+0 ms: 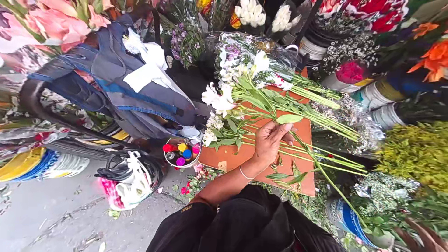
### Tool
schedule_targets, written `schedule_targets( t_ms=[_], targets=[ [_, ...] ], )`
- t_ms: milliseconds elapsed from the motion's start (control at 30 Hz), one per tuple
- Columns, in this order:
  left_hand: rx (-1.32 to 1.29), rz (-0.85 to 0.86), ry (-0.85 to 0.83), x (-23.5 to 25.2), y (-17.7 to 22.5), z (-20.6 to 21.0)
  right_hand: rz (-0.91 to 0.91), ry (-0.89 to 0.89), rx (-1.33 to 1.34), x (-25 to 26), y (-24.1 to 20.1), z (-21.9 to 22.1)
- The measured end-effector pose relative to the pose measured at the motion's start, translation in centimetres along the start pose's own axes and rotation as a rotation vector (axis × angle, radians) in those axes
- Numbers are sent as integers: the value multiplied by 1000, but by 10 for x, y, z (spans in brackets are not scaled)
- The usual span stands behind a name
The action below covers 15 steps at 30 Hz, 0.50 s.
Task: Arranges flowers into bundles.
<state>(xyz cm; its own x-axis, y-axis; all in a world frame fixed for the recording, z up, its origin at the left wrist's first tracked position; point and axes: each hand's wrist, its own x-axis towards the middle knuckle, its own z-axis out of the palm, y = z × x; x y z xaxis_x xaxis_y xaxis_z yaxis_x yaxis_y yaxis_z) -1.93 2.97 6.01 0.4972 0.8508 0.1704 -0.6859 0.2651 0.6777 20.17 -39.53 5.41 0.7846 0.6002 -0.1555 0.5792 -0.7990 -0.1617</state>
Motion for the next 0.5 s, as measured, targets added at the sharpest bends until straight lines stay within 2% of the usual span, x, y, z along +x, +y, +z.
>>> schedule_targets(
  t_ms=[67, 133, 233, 267, 333, 433, 500],
  targets=[
    [-20, -52, -52, -9, -10, 18, -253, 168, 196, 11, -90, -23],
    [-40, -94, -90, -17, -17, 33, -454, 259, 346, 19, -178, -20],
    [-11, -141, -103, -24, -16, 38, -590, 388, 382, 31, -256, 6],
    [43, -144, -119, -25, -13, 32, -589, 460, 386, 36, -266, 13],
    [262, -70, -183, -28, -4, 11, -567, 491, 404, 42, -271, 16],
    [715, 322, -90, -39, -2, -24, -589, 435, 432, 43, -267, 14],
    [927, 470, 15, -37, 0, -36, -620, 372, 444, 42, -266, 17]
  ],
)
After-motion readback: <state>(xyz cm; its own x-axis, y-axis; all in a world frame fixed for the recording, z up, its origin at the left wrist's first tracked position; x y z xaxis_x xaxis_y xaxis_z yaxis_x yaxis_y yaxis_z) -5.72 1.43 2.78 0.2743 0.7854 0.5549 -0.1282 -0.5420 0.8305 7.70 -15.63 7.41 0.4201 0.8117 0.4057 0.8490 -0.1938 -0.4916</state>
